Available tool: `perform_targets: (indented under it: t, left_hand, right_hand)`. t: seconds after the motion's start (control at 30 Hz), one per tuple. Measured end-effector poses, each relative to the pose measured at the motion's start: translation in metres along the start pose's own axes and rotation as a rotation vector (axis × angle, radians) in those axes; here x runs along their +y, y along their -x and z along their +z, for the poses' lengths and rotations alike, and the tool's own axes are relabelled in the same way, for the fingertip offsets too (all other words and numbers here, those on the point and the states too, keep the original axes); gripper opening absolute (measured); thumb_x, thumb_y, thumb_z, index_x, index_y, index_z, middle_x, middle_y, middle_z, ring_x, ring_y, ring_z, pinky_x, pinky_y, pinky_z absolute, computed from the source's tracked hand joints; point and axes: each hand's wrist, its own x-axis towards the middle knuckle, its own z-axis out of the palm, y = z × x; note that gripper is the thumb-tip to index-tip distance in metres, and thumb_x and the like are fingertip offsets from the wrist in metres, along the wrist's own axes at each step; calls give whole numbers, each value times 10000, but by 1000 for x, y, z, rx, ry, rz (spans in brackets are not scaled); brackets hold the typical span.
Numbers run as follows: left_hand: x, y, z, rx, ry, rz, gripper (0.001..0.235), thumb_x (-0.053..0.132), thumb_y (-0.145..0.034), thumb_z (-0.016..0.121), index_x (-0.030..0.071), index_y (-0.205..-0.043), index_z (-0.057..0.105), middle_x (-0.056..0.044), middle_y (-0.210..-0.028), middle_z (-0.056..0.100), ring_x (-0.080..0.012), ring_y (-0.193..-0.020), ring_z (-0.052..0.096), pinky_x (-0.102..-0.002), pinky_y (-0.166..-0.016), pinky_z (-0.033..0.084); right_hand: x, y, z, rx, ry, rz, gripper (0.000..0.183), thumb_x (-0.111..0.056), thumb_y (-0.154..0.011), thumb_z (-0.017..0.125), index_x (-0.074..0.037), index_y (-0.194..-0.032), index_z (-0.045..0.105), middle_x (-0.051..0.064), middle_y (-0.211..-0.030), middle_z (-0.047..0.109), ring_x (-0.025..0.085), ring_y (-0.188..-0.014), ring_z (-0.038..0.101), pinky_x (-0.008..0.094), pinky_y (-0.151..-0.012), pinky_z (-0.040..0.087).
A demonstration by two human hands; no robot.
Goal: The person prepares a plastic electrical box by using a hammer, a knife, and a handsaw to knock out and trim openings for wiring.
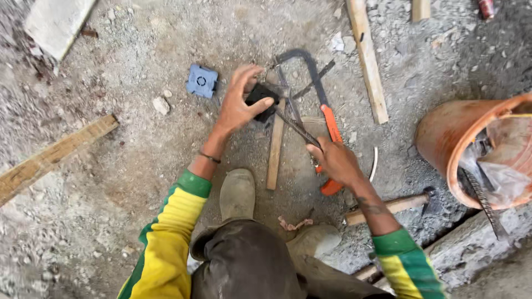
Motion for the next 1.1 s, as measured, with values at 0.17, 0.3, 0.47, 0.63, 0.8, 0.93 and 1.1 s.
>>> perform_targets:
  t: [0.17, 0.3, 0.47, 0.63, 0.8, 0.93, 1.1]
  left_hand:
    - [53, 0, -7, -223, 271, -21, 640, 384, -891, 774, 61, -1406, 574, -112, -1275, 652, -256, -1198, 627, -397, -1039, 496]
    - [80, 15, 32, -101, 509, -27, 360, 268, -948, 647, 13, -1196, 705, -88, -1111, 716, -192, -1056, 681, -325, -965, 548]
    - [76, 37, 98, 108, 645, 32, 301, 143, -888, 550, -4, -1103, 701, -106, -1101, 703, -201, -1025, 669, -334, -959, 549]
    - [56, 71, 175, 185, 1158, -370, 333, 138, -876, 555, -25, -1145, 665, -94, -1055, 644, -198, -961, 620, -334, -895, 542]
    - [66, 50, 119, -70, 1527, -710, 420, 312, -840, 524, 14, -1083, 690, -160, -1011, 718, -301, -898, 709, -430, -840, 587]
    - [93, 46, 111, -147, 1534, -625, 436, 333, -851, 510, -2, -1051, 706, -170, -996, 715, -317, -941, 718, -535, -945, 624]
    - [44, 45, 99, -222, 1311, -589, 490, 399, -931, 490, -16, -1033, 730, -154, -1008, 739, -285, -887, 730, -453, -819, 608]
  right_hand:
    - [-24, 69, -77, 173, 326, -247, 365, -449, -1004, 550, -85, -1004, 555, 183, -743, 674, 428, -698, 665, 546, -629, 496]
    - [-11, 103, -92, 215, 204, -388, 277, -318, -979, 606, -54, -998, 526, 139, -697, 628, 380, -652, 643, 528, -554, 475]
    - [-23, 122, -56, -183, -896, 5, 317, -381, -1042, 532, -70, -984, 561, -58, -609, 386, 144, -440, 323, 375, -377, 285]
    - [-72, 135, -49, 413, -764, -253, 287, -343, -1062, 588, -65, -1095, 526, 12, -654, 530, 148, -524, 509, 338, -426, 372]
    - [-67, 159, -101, 447, -274, -139, 266, -354, -1001, 590, -90, -1032, 566, 114, -607, 663, 234, -495, 686, 410, -436, 482]
    - [-29, 163, -117, 409, 6, 2, 289, -369, -1006, 632, -83, -1045, 611, 172, -666, 640, 377, -619, 676, 495, -579, 486]
    - [-20, 148, -76, 363, -188, -203, 326, -298, -944, 613, -67, -1171, 582, 198, -787, 671, 384, -735, 710, 488, -638, 521]
